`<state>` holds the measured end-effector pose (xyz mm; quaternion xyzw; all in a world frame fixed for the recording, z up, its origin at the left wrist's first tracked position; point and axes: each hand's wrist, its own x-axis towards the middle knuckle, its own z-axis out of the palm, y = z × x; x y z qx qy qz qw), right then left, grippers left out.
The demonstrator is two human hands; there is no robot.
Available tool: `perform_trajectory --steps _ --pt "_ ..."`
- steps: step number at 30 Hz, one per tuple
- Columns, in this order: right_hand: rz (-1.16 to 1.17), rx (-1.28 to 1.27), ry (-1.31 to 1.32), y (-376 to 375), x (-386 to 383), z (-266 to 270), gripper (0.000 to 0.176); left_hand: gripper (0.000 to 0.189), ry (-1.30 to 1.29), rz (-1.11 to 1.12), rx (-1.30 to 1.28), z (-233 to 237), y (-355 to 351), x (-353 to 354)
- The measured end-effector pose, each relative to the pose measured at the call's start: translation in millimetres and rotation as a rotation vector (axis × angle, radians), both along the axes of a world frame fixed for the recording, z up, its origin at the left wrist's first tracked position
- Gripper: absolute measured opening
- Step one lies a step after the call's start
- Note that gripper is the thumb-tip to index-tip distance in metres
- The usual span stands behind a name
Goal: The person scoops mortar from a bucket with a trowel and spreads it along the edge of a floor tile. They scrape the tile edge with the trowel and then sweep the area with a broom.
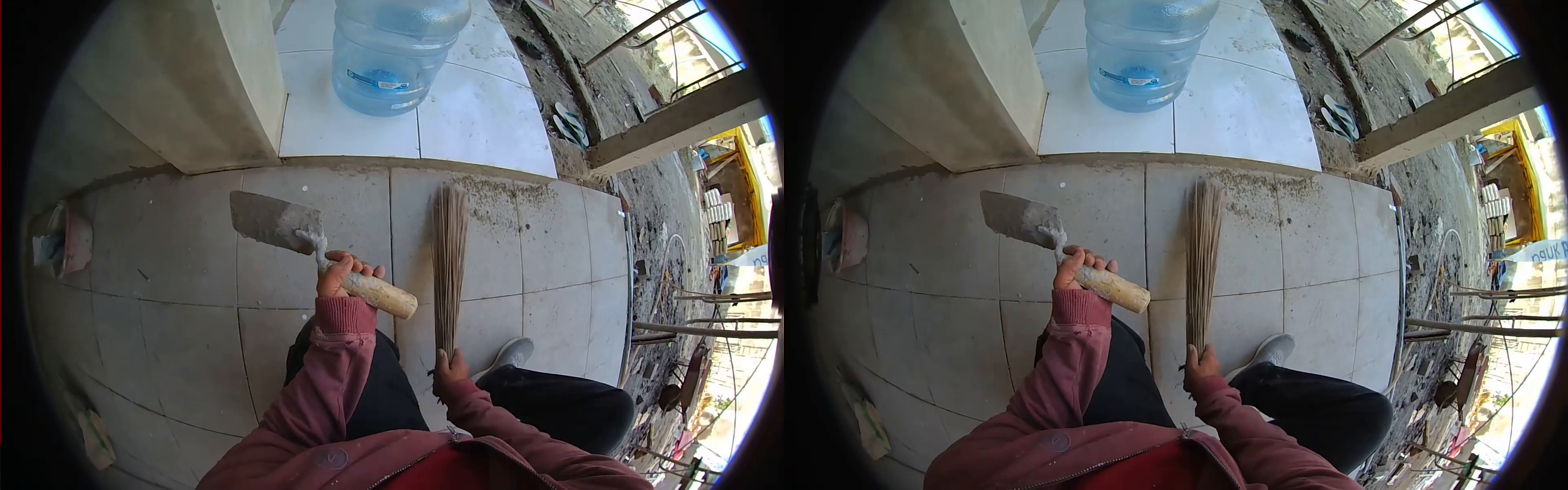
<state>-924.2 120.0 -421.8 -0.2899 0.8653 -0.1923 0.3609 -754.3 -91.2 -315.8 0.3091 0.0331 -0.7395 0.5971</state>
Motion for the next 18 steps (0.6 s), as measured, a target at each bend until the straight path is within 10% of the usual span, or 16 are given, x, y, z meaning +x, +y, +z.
perform_trajectory --steps 9,15,18 --pt "0.8 -0.075 0.076 -100 11 -6 0.039 0.016 0.031 -0.039 0.011 17 -4 -23" --pt "0.186 0.271 0.464 -43 -172 31 0.04 0.016 0.017 -0.048 0.002 7 -11 -27" --pt "-0.115 0.107 0.372 -10 -141 79 0.039 0.016 -0.023 -0.077 -0.006 13 -7 -34"
